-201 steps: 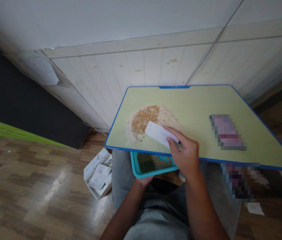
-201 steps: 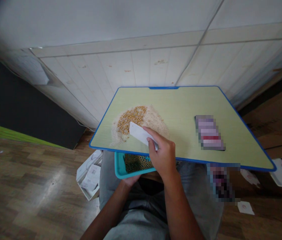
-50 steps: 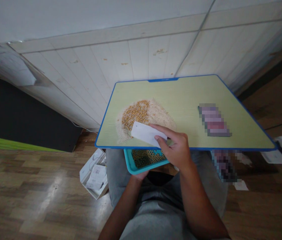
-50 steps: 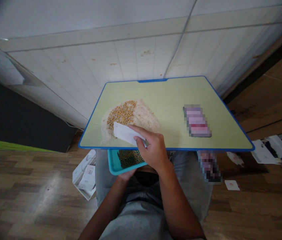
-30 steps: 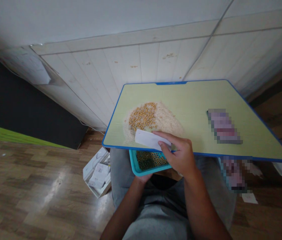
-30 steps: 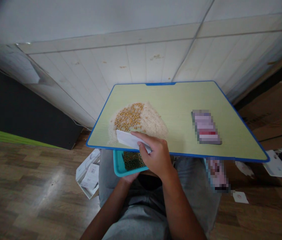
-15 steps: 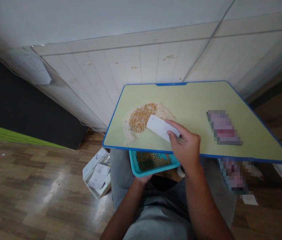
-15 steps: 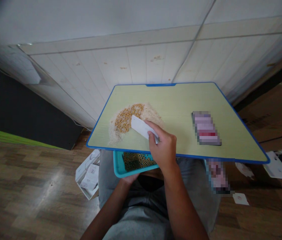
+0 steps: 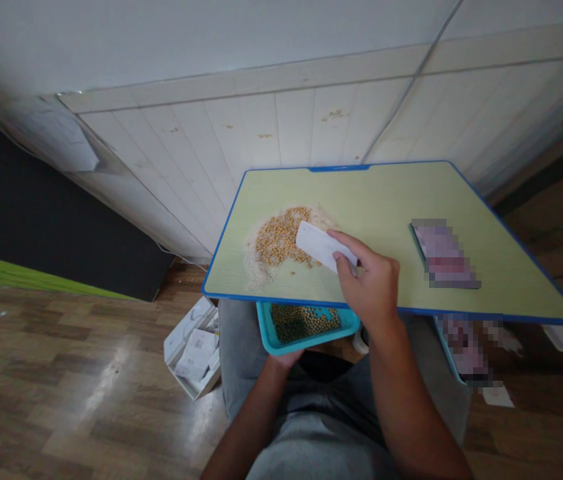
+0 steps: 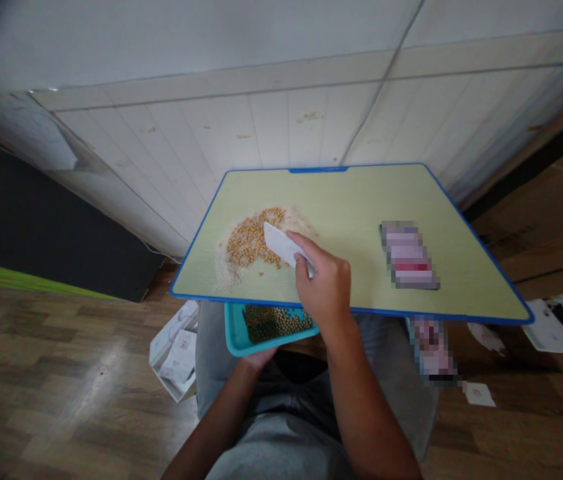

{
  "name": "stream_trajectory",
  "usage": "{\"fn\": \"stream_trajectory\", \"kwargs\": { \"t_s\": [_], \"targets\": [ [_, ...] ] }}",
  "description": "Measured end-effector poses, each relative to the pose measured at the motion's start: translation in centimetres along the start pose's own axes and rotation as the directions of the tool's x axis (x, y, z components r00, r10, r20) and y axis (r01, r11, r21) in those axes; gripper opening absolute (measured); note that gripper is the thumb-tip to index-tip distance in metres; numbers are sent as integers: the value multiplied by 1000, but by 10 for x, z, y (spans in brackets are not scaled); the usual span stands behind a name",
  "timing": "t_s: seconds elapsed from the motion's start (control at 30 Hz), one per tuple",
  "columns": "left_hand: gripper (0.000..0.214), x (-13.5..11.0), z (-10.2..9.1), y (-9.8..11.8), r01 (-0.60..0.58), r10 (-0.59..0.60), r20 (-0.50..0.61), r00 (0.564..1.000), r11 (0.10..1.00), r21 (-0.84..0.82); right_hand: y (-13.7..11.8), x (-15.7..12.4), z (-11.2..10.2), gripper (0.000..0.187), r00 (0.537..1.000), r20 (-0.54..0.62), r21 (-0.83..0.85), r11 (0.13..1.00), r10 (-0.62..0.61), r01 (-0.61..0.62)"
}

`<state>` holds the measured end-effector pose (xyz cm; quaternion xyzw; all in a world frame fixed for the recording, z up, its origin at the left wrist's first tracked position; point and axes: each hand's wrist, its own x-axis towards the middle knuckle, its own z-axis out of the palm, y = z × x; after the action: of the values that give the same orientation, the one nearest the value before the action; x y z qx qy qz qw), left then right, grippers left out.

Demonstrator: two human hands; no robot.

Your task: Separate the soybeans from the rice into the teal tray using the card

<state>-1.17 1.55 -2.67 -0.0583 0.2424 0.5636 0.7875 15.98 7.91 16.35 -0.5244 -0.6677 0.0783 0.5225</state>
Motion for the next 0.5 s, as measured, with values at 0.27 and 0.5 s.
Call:
{"fn": "stream_trajectory", "kwargs": {
  "t_s": [0.27,0.5],
  "targets": [
    [65,-4,10,2,-16,16,-15,1000,1000,23,1,-2,-1,40,1000,-29,12,1000,-8,8],
    [56,-3,15,2,-59,58,36,998,998,22,2,-6,-2,38,1000,21,82,996,-24,22]
  ]
}}
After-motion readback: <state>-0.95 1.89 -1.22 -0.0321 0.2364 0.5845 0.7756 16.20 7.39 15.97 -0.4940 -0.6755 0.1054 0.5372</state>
